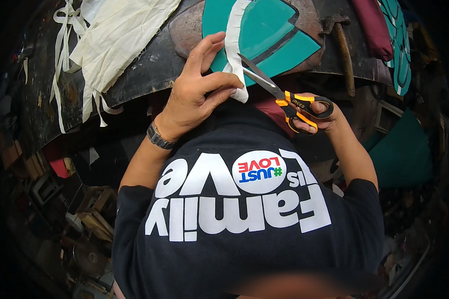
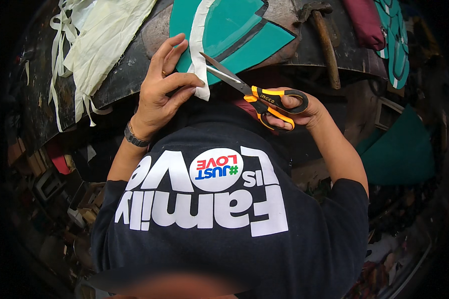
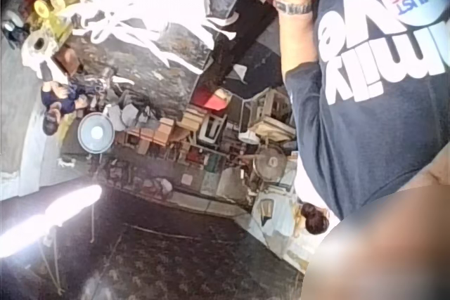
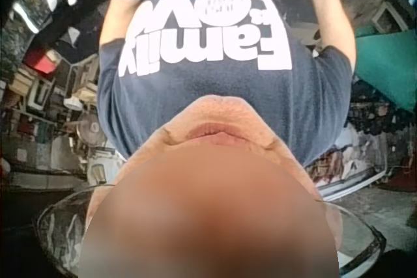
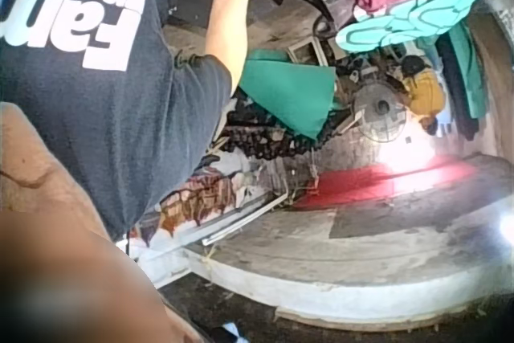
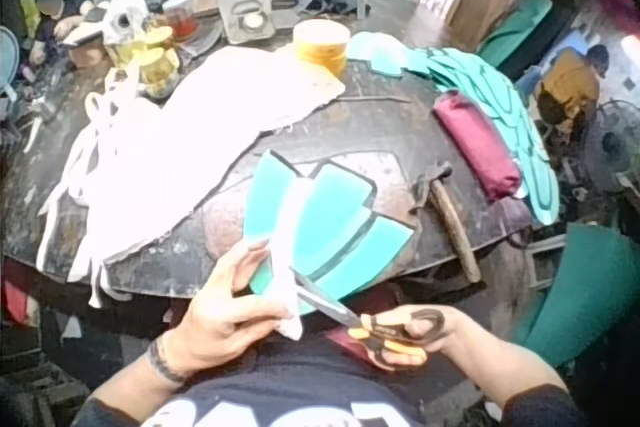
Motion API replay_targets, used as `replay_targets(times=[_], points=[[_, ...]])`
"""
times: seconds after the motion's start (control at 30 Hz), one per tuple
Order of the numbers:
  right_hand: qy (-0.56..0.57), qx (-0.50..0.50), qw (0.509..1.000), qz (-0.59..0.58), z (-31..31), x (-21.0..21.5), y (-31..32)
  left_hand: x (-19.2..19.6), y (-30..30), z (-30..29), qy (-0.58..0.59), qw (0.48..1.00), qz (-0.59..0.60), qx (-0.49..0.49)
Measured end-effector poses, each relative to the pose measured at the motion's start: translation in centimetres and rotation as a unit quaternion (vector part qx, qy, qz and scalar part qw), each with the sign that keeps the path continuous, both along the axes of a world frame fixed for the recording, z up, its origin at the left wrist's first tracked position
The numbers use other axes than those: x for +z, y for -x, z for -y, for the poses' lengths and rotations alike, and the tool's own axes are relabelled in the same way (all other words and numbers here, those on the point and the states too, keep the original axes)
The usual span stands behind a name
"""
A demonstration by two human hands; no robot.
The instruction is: The person cuts a white woven fabric into narrow strips using yellow-handled scissors, then places the strips onto green fabric pieces on a workbench. The person trims the white strips to fit the green pieces and continues assembling the components.
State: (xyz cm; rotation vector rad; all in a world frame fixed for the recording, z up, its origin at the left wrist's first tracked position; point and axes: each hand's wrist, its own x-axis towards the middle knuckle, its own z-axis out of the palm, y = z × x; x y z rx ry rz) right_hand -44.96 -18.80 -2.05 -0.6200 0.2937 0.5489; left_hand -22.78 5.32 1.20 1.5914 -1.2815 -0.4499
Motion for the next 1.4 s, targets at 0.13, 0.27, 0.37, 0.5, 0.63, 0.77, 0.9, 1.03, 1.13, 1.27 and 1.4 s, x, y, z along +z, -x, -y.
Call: replay_targets(times=[0.13,0.27,0.37,0.5,0.63,0.77,0.9,1.03,1.13,1.27,1.4], points=[[0.031,0.012,0.999,0.021,0.6,0.2,-0.3,-0.2,-0.1,-0.1,0.002,1.000,-0.011,-0.003],[0.044,0.024,0.998,0.037,1.0,0.8,-1.0,-0.3,0.0,-0.1,0.003,1.000,-0.001,-0.018],[0.061,0.026,0.998,-0.006,1.4,1.1,-1.6,-0.2,-0.1,-0.1,-0.006,0.999,0.019,-0.027],[0.018,0.045,0.998,-0.027,2.1,1.3,-2.2,-0.2,0.1,0.0,-0.009,0.999,0.026,-0.020],[0.012,0.049,0.998,-0.021,2.8,1.0,-2.3,-0.2,0.3,0.1,-0.004,1.000,0.015,-0.009],[-0.004,0.045,0.999,-0.025,3.1,0.5,-2.3,0.0,0.3,0.0,-0.013,1.000,0.021,-0.009],[0.009,0.038,0.999,-0.029,2.8,0.1,-2.2,0.0,0.3,-0.1,-0.016,1.000,0.025,-0.009],[0.068,0.044,0.997,-0.017,2.5,1.1,-2.4,-0.3,0.4,-0.1,0.036,0.999,0.027,0.015],[0.146,0.020,0.989,0.007,1.9,2.9,-2.4,0.0,0.4,-1.1,0.040,0.994,0.050,0.089],[0.219,-0.072,0.973,0.029,-0.3,5.0,-2.4,0.3,0.2,-1.9,0.072,0.996,-0.005,0.057],[0.214,-0.103,0.970,0.043,-2.5,5.3,-2.5,0.3,1.0,-1.7,0.084,0.994,-0.060,0.030]])
